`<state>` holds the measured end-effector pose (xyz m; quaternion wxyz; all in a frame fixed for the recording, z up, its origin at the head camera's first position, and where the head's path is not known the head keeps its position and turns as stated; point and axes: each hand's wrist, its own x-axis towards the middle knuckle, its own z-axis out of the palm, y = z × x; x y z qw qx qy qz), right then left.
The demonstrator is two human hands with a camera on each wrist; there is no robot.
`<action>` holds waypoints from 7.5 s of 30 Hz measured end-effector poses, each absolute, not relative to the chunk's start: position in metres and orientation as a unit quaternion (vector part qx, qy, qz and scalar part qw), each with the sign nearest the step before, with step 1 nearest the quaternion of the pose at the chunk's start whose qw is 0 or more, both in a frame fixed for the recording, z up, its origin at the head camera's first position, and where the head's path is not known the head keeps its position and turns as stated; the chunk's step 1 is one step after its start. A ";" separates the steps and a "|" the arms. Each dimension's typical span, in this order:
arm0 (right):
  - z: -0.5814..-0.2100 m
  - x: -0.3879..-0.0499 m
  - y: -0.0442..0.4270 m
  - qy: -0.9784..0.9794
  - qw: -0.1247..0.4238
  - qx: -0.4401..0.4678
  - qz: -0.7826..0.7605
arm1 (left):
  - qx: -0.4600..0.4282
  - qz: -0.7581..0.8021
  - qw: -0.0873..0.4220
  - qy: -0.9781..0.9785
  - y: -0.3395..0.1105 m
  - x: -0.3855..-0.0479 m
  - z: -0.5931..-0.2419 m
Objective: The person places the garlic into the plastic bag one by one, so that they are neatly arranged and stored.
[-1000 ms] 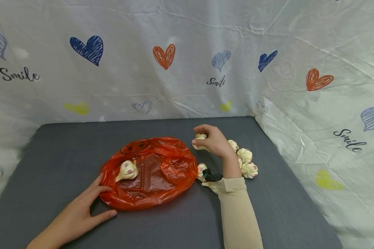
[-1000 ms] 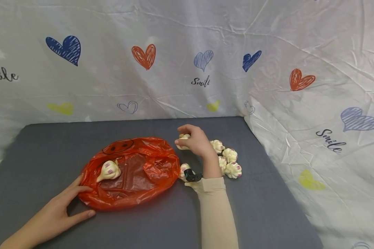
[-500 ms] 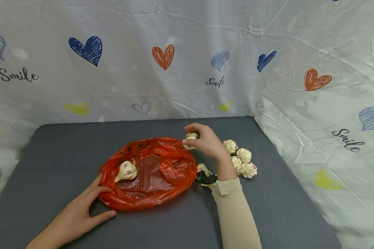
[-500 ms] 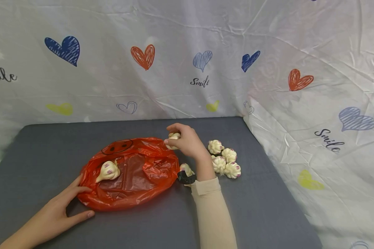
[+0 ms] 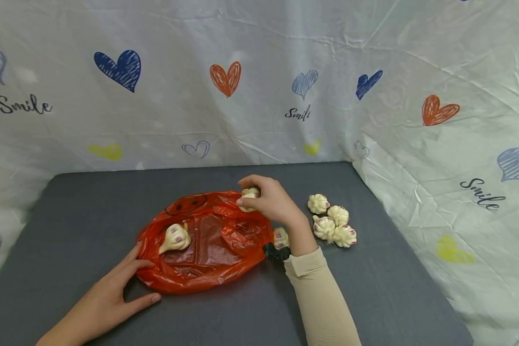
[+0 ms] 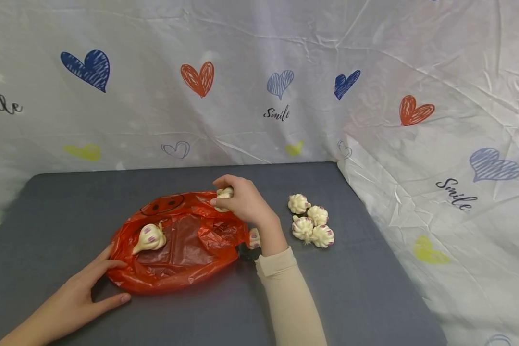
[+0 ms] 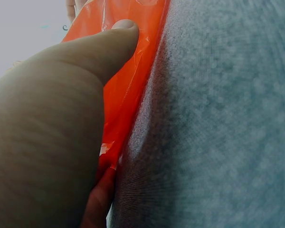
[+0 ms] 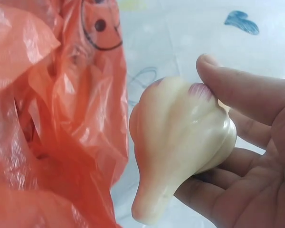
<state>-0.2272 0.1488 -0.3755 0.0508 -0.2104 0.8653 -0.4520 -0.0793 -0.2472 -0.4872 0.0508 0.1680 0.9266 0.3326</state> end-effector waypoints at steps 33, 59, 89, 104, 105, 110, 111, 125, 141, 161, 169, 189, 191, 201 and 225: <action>-0.378 -0.218 0.113 0.853 0.058 -0.252 -0.453 | 0.167 0.326 0.049 0.929 -0.246 -0.078 -0.487; -0.390 -0.214 0.090 0.836 0.067 -0.272 -0.472 | 0.169 0.327 0.042 0.929 -0.245 -0.077 -0.487; -0.423 -0.208 0.058 0.842 0.114 -0.321 -0.419 | 0.163 0.331 0.058 0.928 -0.244 -0.078 -0.487; -0.428 -0.206 0.052 0.849 0.117 -0.329 -0.396 | 0.171 0.321 0.046 0.930 -0.245 -0.077 -0.487; -0.428 -0.206 0.051 0.849 0.117 -0.330 -0.395 | 0.170 0.321 0.046 0.931 -0.245 -0.077 -0.487; -0.427 -0.206 0.052 0.848 0.119 -0.331 -0.396 | 0.167 0.318 0.050 0.932 -0.245 -0.077 -0.487; -0.427 -0.206 0.052 0.848 0.120 -0.330 -0.397 | 0.166 0.317 0.050 0.932 -0.245 -0.077 -0.487; -0.422 -0.206 0.056 0.848 0.124 -0.322 -0.401 | 0.173 0.321 0.045 0.930 -0.244 -0.078 -0.487; -0.409 -0.207 0.064 0.841 0.089 -0.315 -0.431 | 0.164 0.319 0.055 0.932 -0.245 -0.077 -0.488; -0.387 -0.216 0.101 0.841 0.028 -0.258 -0.474 | 0.165 0.319 0.049 0.932 -0.243 -0.077 -0.486; -0.379 -0.219 0.119 0.840 0.006 -0.236 -0.488 | 0.169 0.319 0.050 0.931 -0.244 -0.077 -0.487; -0.370 -0.234 0.178 0.843 -0.072 -0.175 -0.504 | 0.164 0.323 0.050 0.931 -0.247 -0.079 -0.490; -0.369 -0.235 0.184 0.846 -0.078 -0.166 -0.501 | 0.165 0.324 0.052 0.930 -0.247 -0.079 -0.491; -0.369 -0.238 0.203 0.845 -0.090 -0.142 -0.508 | 0.169 0.323 0.048 0.930 -0.247 -0.081 -0.493; -0.383 -0.250 0.236 0.856 -0.086 -0.073 -0.504 | 0.168 0.322 0.046 0.931 -0.250 -0.079 -0.488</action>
